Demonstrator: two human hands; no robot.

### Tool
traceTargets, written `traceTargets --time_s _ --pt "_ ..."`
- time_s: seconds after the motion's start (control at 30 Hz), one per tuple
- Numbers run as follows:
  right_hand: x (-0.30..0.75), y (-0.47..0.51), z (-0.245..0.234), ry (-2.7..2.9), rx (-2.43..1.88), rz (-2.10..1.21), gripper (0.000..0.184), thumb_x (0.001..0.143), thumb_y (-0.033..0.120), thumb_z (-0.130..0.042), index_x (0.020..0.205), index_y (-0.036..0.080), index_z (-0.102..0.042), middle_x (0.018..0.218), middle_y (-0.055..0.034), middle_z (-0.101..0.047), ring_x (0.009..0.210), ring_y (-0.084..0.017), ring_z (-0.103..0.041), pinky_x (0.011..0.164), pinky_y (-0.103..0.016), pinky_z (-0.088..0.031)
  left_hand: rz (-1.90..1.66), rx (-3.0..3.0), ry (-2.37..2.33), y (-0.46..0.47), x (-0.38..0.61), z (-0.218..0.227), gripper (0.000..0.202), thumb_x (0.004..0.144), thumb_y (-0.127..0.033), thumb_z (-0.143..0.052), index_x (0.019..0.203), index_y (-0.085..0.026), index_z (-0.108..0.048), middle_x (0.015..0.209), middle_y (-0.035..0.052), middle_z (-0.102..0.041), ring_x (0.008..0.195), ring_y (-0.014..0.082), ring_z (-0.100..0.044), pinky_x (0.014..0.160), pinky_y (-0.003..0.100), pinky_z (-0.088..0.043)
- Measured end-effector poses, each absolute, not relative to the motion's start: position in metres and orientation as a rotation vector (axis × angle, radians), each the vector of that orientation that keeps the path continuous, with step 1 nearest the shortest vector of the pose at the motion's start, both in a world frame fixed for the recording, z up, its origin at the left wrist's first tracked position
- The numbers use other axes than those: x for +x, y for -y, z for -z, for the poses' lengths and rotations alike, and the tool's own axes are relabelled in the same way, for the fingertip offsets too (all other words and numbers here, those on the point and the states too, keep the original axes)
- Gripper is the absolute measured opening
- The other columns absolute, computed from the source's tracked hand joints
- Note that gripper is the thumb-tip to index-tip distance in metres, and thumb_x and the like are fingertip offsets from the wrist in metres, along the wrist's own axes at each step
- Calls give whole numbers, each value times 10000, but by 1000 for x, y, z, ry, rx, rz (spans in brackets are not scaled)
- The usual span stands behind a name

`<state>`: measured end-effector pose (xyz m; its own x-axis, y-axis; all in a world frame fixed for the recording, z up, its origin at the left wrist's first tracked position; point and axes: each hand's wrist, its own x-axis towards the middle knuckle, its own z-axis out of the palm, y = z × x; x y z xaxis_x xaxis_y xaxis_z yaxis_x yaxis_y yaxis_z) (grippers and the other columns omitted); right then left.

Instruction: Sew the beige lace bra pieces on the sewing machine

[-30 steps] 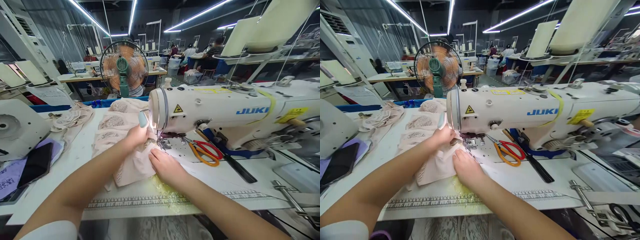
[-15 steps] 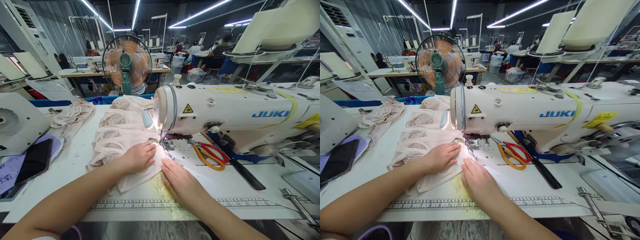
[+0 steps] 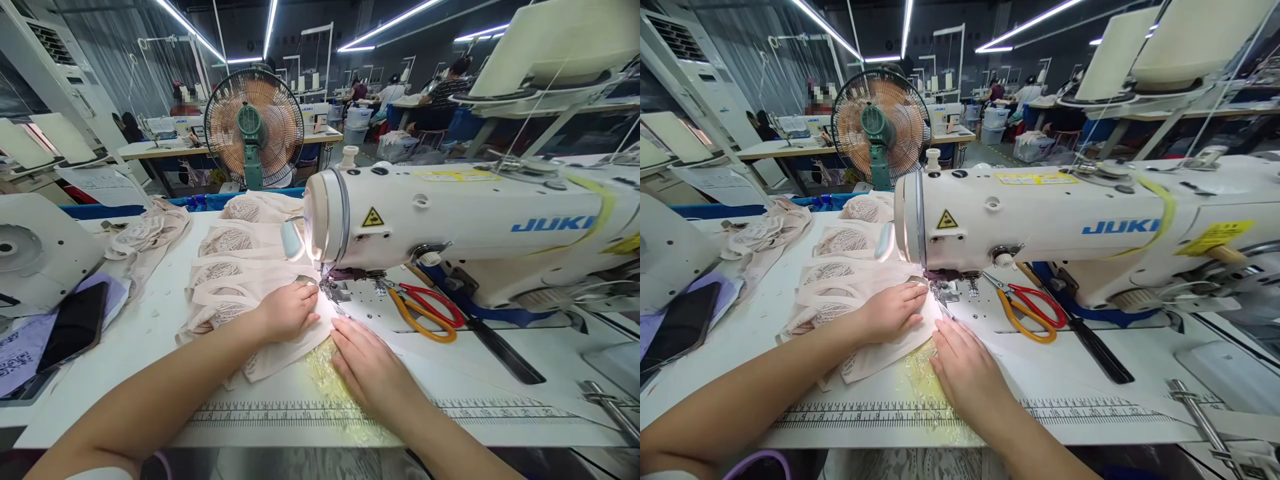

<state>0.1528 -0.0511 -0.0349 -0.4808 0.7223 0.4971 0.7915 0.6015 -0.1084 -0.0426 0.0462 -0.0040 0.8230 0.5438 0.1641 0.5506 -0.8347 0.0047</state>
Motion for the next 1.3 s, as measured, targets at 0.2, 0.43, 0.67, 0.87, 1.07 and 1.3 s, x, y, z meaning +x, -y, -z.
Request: traceTargets --time_s 0.2,0.43,0.67,0.87,1.07,1.3 --pt "153 51 34 2332 -1182 209 322 910 201 -383 1117 79 -597 1209 -170 -606 1167 -268 -526 957 -446 -478 197 -2950 945 -47 -38 -1 403 911 -346 -430 1161 -59 -559 1256 168 -550 1135 287 -512 985 392 -426" --pt "154 51 30 2371 -1189 207 321 910 200 -381 1112 83 -602 1203 -169 -610 1142 -266 -545 938 -442 -494 300 -2991 891 -46 -41 1 353 903 -357 -411 1124 -119 -548 1212 163 -532 1084 277 -511 904 399 -456" --pt "154 51 31 2339 -1180 168 307 904 186 -387 1091 90 -611 1196 -168 -615 1143 -265 -548 932 -445 -503 315 -3007 822 -45 -41 1 344 912 -368 -401 1101 -113 -532 1087 151 -564 984 266 -512 853 402 -465" --pt "154 52 29 2309 -1145 200 295 897 166 -390 1071 88 -615 1166 -164 -632 1112 -265 -572 914 -446 -517 268 -2990 840 -43 -39 -1 369 911 -376 -413 1134 -104 -523 1077 146 -566 963 266 -507 837 402 -465" --pt "154 52 26 2306 -1132 186 293 896 160 -393 1068 82 -618 1162 -168 -632 1109 -267 -573 905 -452 -522 211 -2972 846 -42 -40 -4 395 916 -388 -407 1169 -106 -519 1108 145 -559 940 264 -507 811 406 -471" --pt "153 51 27 2298 -1127 191 292 893 153 -390 1060 81 -618 1156 -166 -634 1103 -263 -573 908 -445 -519 186 -2961 878 -43 -37 -4 396 913 -393 -408 1168 -118 -536 1107 142 -561 953 267 -510 812 411 -471"
